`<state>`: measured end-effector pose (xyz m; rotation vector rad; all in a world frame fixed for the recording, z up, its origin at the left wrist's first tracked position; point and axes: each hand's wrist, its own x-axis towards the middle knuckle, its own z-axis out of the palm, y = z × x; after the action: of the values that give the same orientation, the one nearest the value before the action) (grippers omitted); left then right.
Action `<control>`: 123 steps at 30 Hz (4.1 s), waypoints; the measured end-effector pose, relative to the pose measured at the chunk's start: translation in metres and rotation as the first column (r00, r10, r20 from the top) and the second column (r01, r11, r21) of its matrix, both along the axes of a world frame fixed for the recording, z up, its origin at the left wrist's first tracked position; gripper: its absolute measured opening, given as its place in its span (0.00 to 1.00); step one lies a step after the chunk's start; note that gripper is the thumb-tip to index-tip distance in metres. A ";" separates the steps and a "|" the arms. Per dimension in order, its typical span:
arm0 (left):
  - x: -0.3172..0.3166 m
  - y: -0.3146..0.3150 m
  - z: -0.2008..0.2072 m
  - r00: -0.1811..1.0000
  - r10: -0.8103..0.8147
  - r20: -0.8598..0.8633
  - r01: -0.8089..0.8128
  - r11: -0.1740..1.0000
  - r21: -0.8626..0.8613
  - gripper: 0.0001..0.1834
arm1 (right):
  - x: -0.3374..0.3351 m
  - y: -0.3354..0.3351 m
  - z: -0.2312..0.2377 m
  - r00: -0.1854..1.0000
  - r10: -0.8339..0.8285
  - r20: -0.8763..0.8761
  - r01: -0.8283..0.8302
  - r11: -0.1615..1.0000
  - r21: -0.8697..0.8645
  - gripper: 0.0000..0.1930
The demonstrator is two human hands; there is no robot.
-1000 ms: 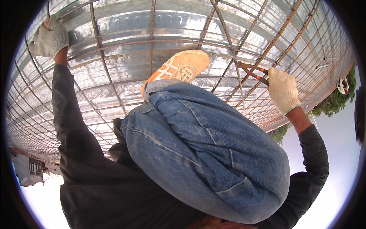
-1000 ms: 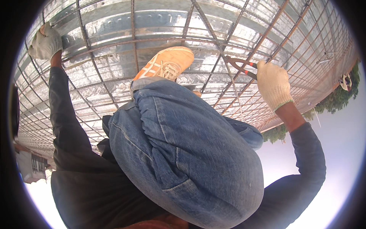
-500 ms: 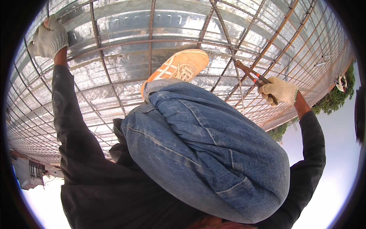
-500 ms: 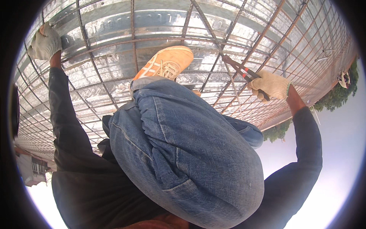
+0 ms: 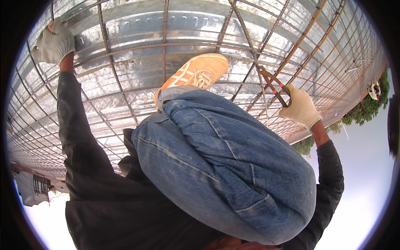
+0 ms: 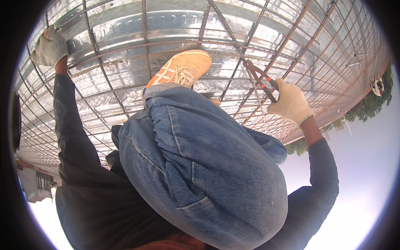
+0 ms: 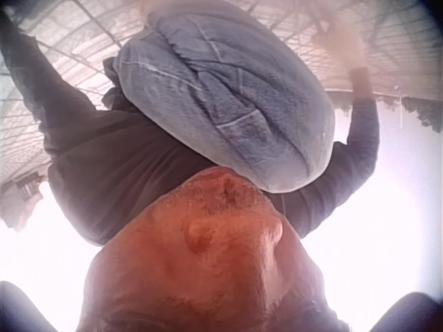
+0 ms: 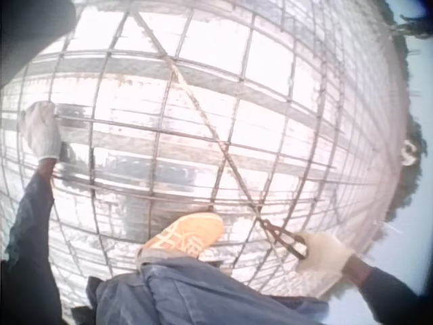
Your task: The person works on a large rebar grid on a construction site, using pliers to cut and tie rebar intersections. They repeatedly position, cut, and twist wire ties to secure the grid structure.
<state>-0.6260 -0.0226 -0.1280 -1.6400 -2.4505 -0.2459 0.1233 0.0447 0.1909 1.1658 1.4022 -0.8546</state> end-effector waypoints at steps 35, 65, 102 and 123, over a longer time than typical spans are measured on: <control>0.046 0.012 0.033 0.994 0.108 -0.031 -0.107 0.994 0.014 0.22 | -0.023 0.055 -0.007 0.885 -0.245 0.395 0.372 0.884 -0.284 0.20; 0.045 0.009 0.022 0.977 0.082 0.198 -0.114 0.981 0.156 0.24 | 0.054 -0.042 0.003 -0.187 -0.898 0.398 0.909 -0.312 -0.275 0.30; 0.117 0.044 0.120 0.962 0.255 0.095 -0.245 0.964 -0.106 0.23 | -0.022 0.071 0.110 0.883 -0.266 -0.387 0.426 0.801 0.421 0.40; 0.124 0.044 0.106 0.935 0.010 -0.355 -0.151 0.916 -0.371 0.26 | 0.034 -0.338 0.098 0.042 -0.987 -0.153 0.950 -0.008 0.313 0.32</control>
<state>-0.5025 0.0218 -0.0221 -1.5436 -2.3820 0.5418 0.1569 -0.2936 0.2891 2.5723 0.3167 -1.4801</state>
